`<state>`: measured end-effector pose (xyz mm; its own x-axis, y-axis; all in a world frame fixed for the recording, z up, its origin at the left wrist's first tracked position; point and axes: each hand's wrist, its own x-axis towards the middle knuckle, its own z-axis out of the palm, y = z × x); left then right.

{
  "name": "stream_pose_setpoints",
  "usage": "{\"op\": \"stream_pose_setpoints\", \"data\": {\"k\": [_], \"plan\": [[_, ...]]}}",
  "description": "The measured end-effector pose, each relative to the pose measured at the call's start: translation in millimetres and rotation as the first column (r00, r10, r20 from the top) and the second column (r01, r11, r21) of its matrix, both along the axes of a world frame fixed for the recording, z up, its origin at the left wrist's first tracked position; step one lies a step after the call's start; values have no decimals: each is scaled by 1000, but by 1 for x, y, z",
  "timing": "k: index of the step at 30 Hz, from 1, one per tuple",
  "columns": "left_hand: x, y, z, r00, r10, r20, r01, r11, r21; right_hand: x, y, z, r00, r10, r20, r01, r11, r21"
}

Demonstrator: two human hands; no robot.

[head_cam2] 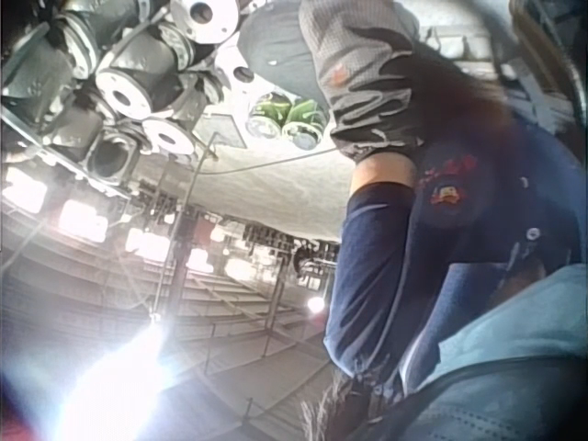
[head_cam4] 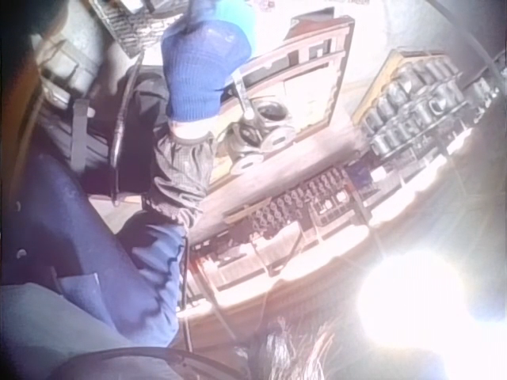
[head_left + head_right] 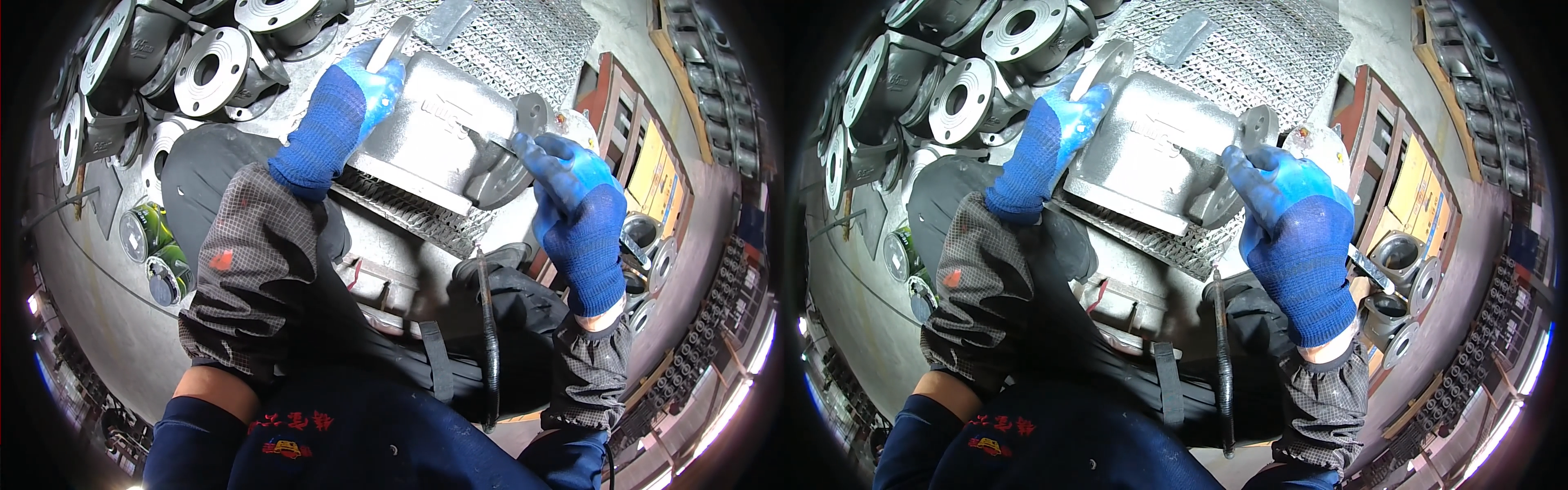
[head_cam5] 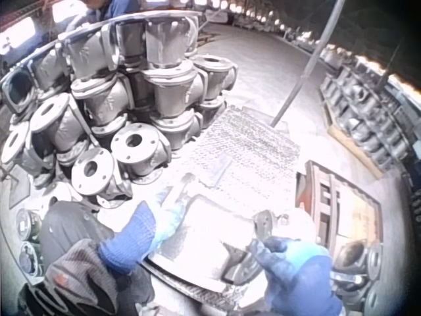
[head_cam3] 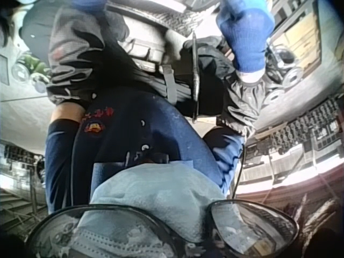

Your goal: The person uses a handheld deburring tool to clean the interior and edges of a metal flange casting, turning the object over to reach different sides. They then use a small pick to scrape residue from the exterior surface and recessed areas of the casting.

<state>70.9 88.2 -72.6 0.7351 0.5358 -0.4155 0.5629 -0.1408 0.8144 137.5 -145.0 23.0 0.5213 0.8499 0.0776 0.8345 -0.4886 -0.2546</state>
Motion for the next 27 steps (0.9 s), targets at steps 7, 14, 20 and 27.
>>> {"op": "stream_pose_setpoints", "data": {"k": [7,14,20,27], "plan": [[1,-2,3,1000,-7,25,8,999,-41,-1,-4,-1,1000,-19,2,19,999,34],[-2,1,0,999,9,37,-8,999,-33,2,-4,-4,998,-18,-64,26,990,138],[0,0,-5,999,-5,39,4,1000,23,-11,0,8,998,-48,34,46,998,46],[-6,-3,11,994,0,110,16,989,-144,-12,4,4,997,-39,60,40,999,-7]]}}
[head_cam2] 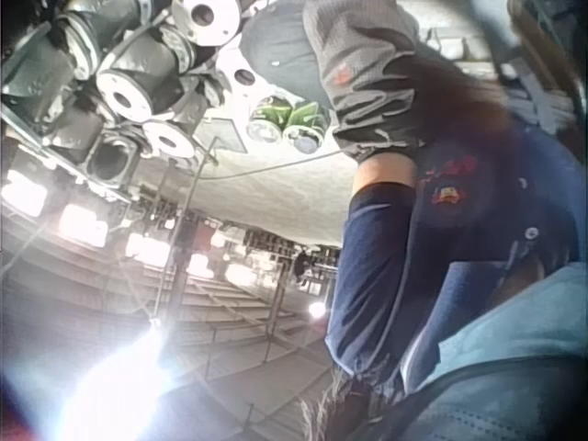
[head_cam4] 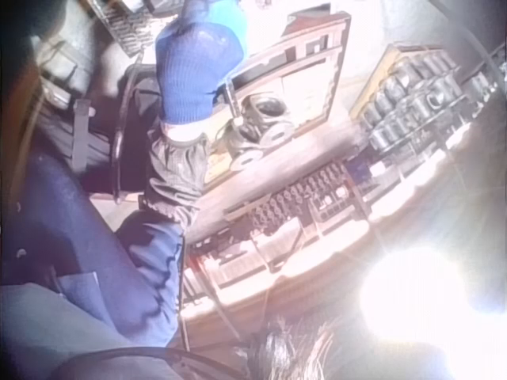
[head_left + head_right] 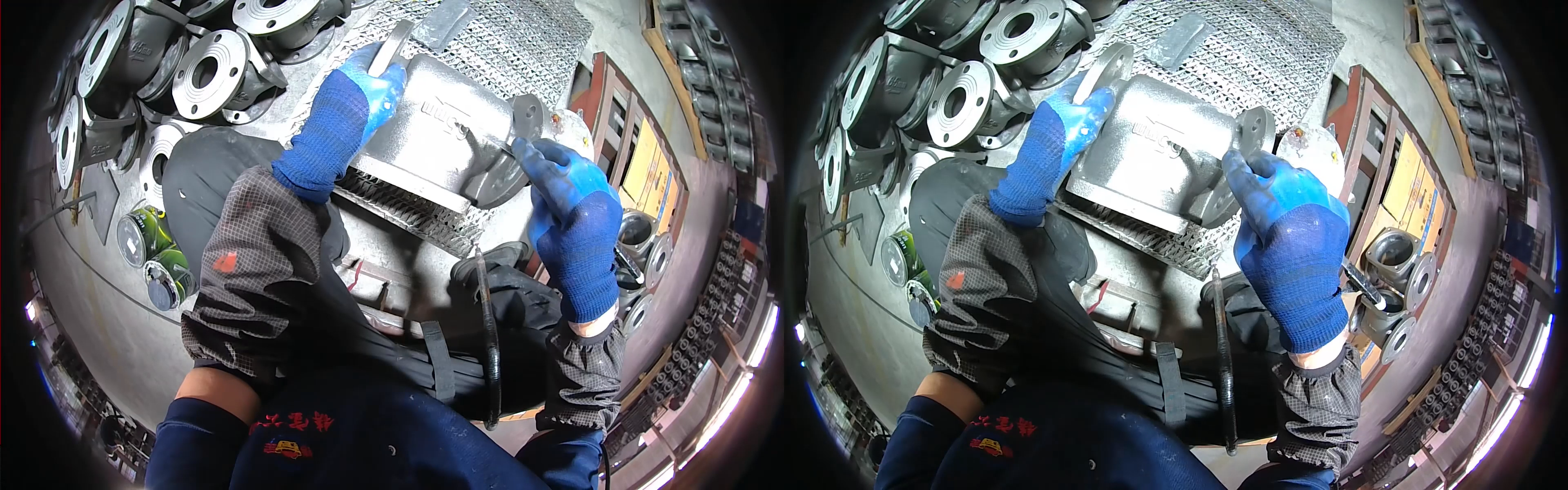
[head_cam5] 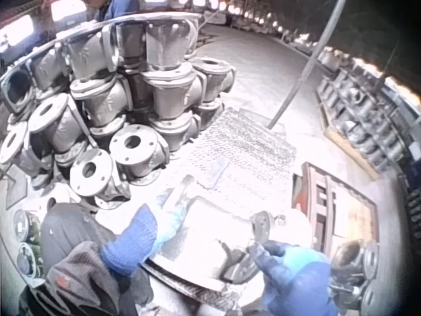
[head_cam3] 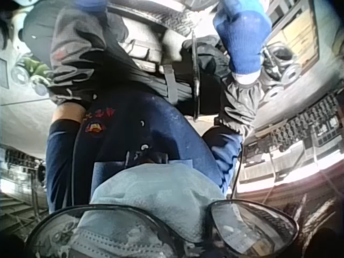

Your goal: The person uses a handheld deburring tool to clean the interior and edges of a metal flange casting, turning the object over to reach different sides. They then use a small pick to scrape residue from the exterior surface and recessed areas of the casting.

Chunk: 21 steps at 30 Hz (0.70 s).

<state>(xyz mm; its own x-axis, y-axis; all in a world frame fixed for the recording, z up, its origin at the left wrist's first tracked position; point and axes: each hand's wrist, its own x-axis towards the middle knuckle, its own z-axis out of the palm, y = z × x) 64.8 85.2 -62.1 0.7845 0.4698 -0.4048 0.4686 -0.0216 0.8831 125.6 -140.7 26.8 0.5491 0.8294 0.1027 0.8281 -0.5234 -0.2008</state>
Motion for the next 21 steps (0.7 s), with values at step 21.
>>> {"op": "stream_pose_setpoints", "data": {"k": [21], "plan": [[10,-2,7,981,-47,-188,75,987,145,2,0,10,1000,-5,29,10,983,-182]]}}
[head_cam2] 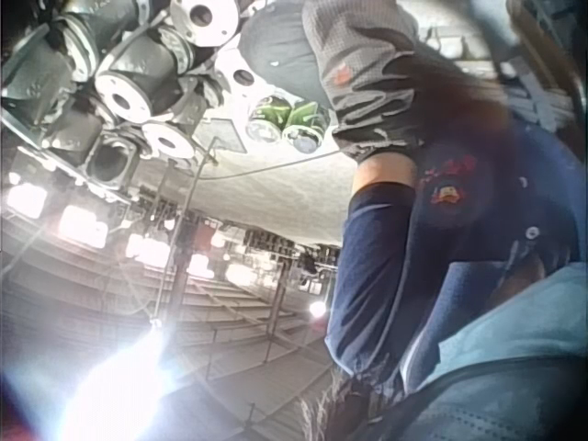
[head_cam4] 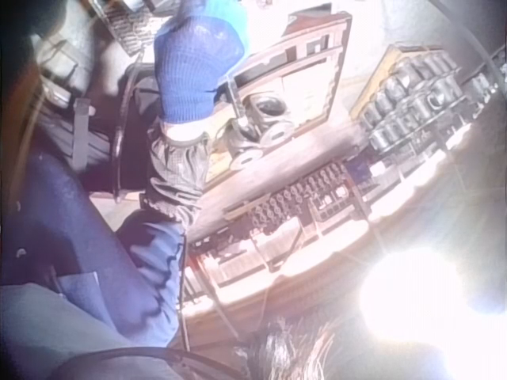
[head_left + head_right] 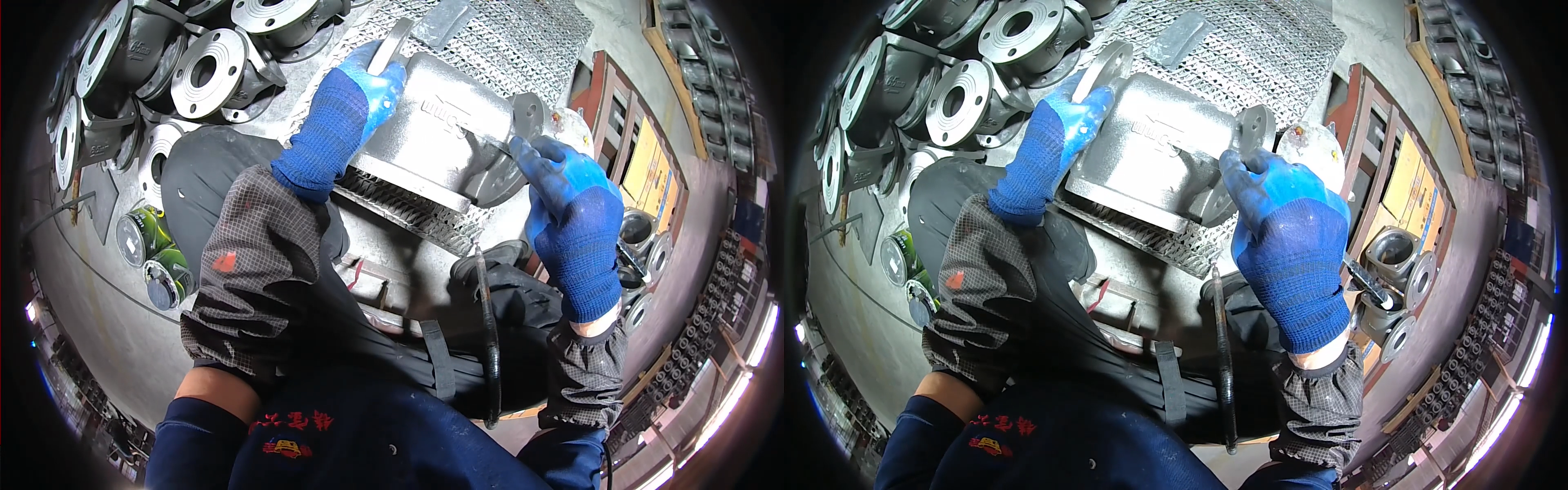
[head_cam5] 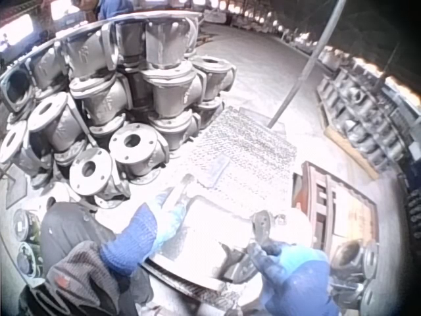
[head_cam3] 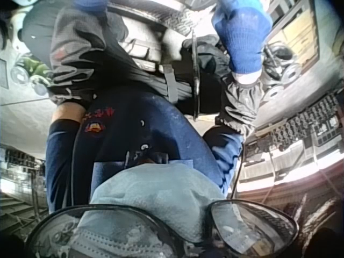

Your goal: The person uses a handheld deburring tool to clean the interior and edges of a metal flange casting, turning the object over to reach different sides. They then use a small pick to scrape residue from the exterior surface and recessed areas of the casting.

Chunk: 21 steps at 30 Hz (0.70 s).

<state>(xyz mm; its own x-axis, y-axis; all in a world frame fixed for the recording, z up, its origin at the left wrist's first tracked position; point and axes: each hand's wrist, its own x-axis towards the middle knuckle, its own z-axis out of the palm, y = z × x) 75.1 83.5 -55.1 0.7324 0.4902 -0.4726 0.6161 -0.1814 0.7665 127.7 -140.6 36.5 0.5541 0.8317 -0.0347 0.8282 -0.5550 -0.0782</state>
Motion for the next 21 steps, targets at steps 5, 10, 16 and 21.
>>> {"op": "stream_pose_setpoints", "data": {"k": [5,10,16,21], "plan": [[-10,4,0,991,92,97,-82,991,-107,-3,6,-2,999,34,26,-36,998,54],[-6,-2,-6,955,186,232,-102,939,-329,-4,4,8,999,10,43,-8,999,-33],[-8,0,-7,960,179,216,-127,963,-238,-6,-8,-1,997,-29,-71,48,956,290],[-5,-4,-9,917,312,250,-212,909,-359,-25,-12,-4,973,-133,-191,187,933,307]]}}
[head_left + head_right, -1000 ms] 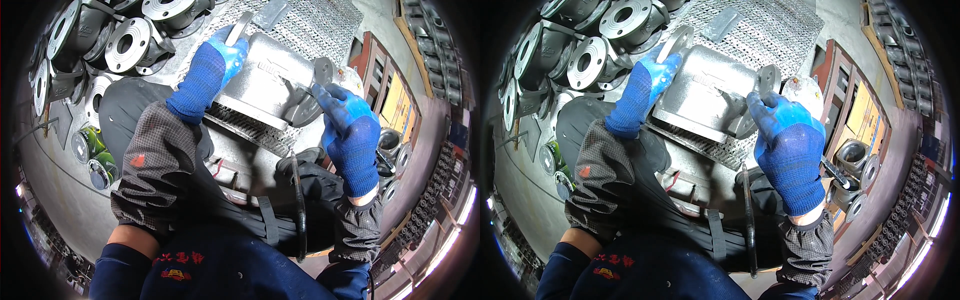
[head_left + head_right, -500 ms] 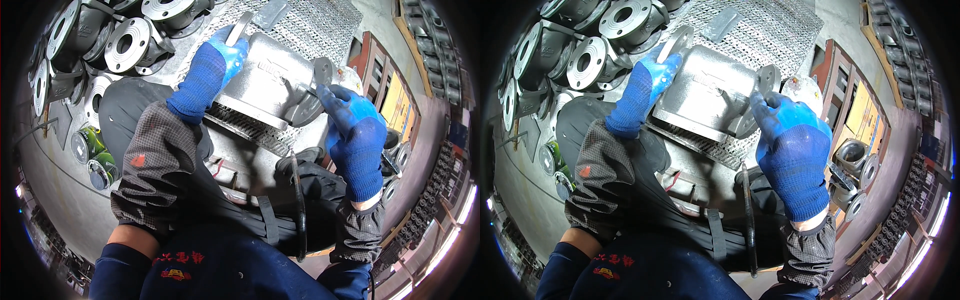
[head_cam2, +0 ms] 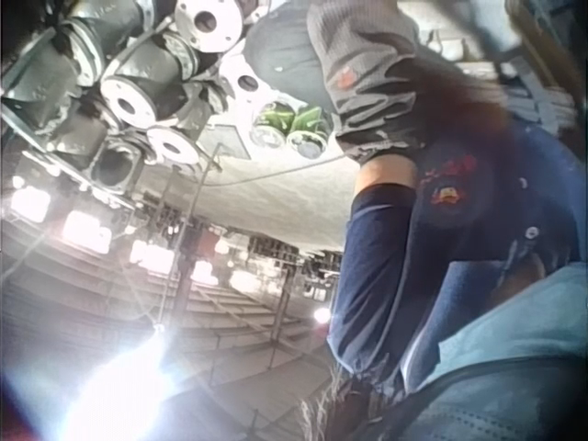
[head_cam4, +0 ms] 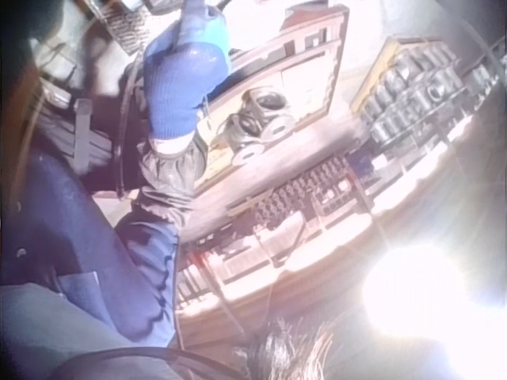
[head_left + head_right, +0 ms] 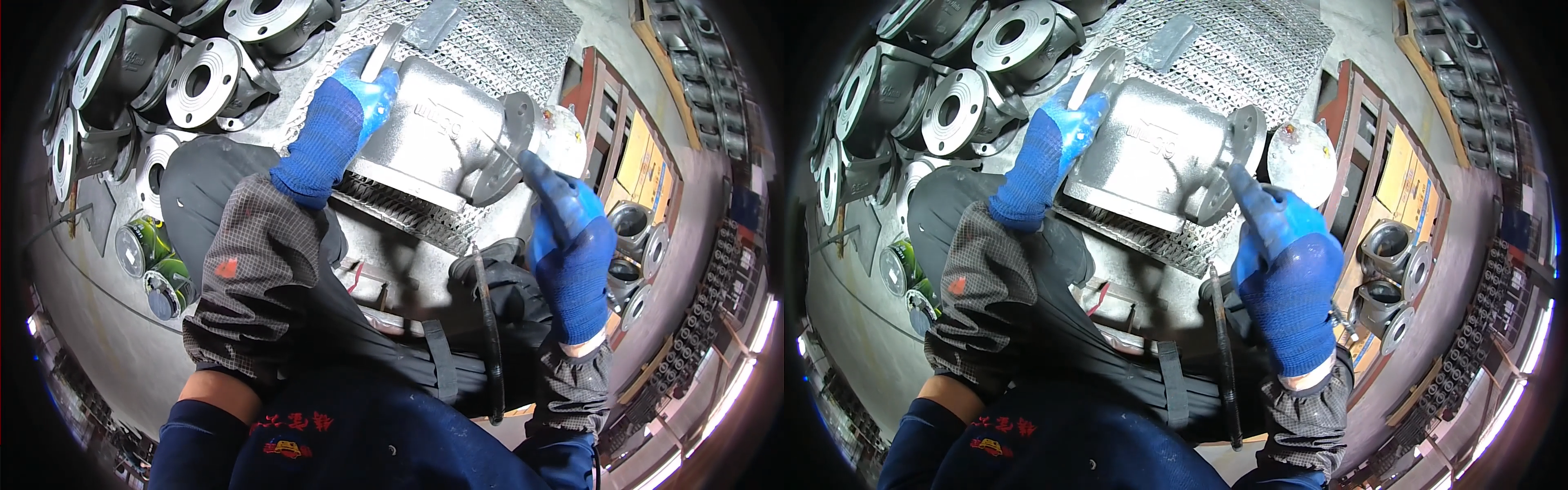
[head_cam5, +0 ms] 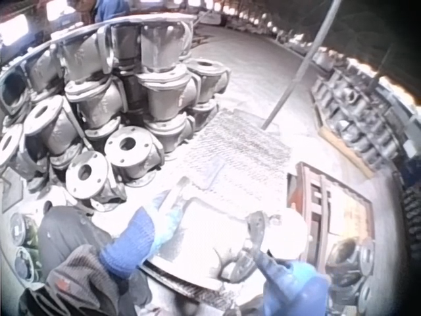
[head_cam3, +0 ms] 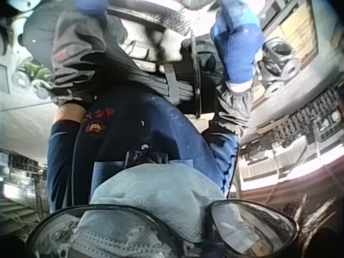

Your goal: The person uses a handheld deburring tool to clean the interior and edges of a metal flange casting, turning the object over to reach different sides. They then use a small pick to scrape residue from the exterior surface and recessed areas of the casting.

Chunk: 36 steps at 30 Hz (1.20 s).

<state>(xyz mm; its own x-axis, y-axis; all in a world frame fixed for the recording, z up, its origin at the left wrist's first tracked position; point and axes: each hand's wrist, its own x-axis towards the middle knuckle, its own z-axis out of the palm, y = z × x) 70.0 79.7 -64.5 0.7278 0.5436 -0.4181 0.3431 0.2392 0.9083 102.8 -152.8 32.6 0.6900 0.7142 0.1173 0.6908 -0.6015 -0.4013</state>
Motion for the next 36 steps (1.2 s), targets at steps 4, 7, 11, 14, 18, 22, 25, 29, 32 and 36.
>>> {"op": "stream_pose_setpoints", "data": {"k": [4,7,11,14,18,22,25,29,32,36], "plan": [[-3,-1,-3,1000,-15,1,16,995,-94,-23,-2,-17,987,-106,-121,115,991,64],[-12,-2,4,1000,23,10,-22,996,-91,-38,1,-28,974,-137,-181,162,978,129],[-21,-17,2,996,-52,-67,55,998,34,-53,-3,-42,952,-247,-182,269,957,109],[-28,-17,-4,994,-40,-103,49,994,95,-54,0,-45,973,-199,-118,213,969,125],[-30,-13,-8,985,-64,-161,92,981,174,-55,5,-39,968,-218,-125,227,972,65],[-30,-16,-5,992,-52,-114,67,989,129,-54,5,-43,976,-203,-85,209,975,75],[-30,-15,-8,991,-56,-118,71,989,127,-54,6,-42,975,-209,-81,214,974,66],[-30,-15,-7,993,-49,-109,63,990,128,-51,7,-43,982,-184,-37,186,981,54],[-30,-14,-10,993,-65,-96,78,988,135,-51,10,-40,982,-189,-21,190,981,39],[-31,-13,-14,992,-62,-112,80,984,157,-51,14,-37,983,-184,-2,184,982,29]]}}
